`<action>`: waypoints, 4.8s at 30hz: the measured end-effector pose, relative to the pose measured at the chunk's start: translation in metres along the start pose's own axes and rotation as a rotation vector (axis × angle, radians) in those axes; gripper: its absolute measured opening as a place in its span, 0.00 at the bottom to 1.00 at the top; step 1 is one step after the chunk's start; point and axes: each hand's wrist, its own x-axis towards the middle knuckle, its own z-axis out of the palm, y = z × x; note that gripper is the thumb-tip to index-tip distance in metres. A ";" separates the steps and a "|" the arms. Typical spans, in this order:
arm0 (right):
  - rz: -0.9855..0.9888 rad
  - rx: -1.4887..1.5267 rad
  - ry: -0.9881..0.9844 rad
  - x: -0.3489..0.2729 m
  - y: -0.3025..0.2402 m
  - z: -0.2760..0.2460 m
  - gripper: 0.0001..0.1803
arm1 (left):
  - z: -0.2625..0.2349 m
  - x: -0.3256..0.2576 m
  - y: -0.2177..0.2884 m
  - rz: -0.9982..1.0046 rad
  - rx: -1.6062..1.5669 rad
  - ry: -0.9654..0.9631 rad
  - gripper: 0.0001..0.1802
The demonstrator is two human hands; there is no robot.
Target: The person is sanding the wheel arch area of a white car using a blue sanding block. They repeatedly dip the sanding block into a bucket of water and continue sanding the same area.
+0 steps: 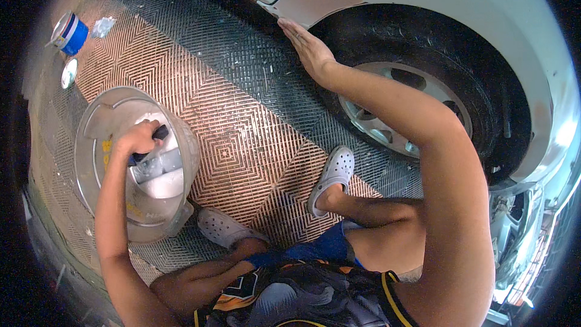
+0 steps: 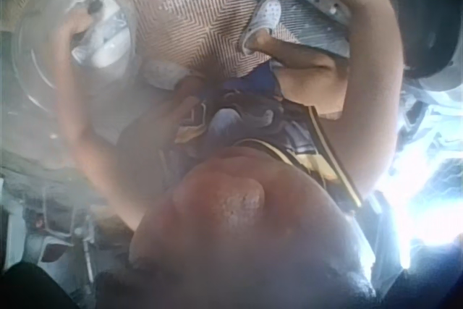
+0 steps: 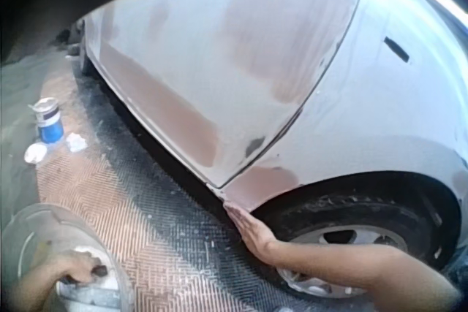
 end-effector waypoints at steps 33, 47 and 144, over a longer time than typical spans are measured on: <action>-0.479 0.994 0.391 0.084 -0.087 -0.360 0.26 | -0.070 -0.059 -0.039 -0.061 0.054 0.236 0.21; -0.556 1.107 0.110 0.161 -0.129 -0.382 0.30 | -0.076 -0.071 -0.041 -0.029 -0.014 0.205 0.21; 0.014 2.902 0.377 0.047 0.011 -0.332 0.15 | -0.099 -0.121 -0.060 0.410 -1.110 1.362 0.24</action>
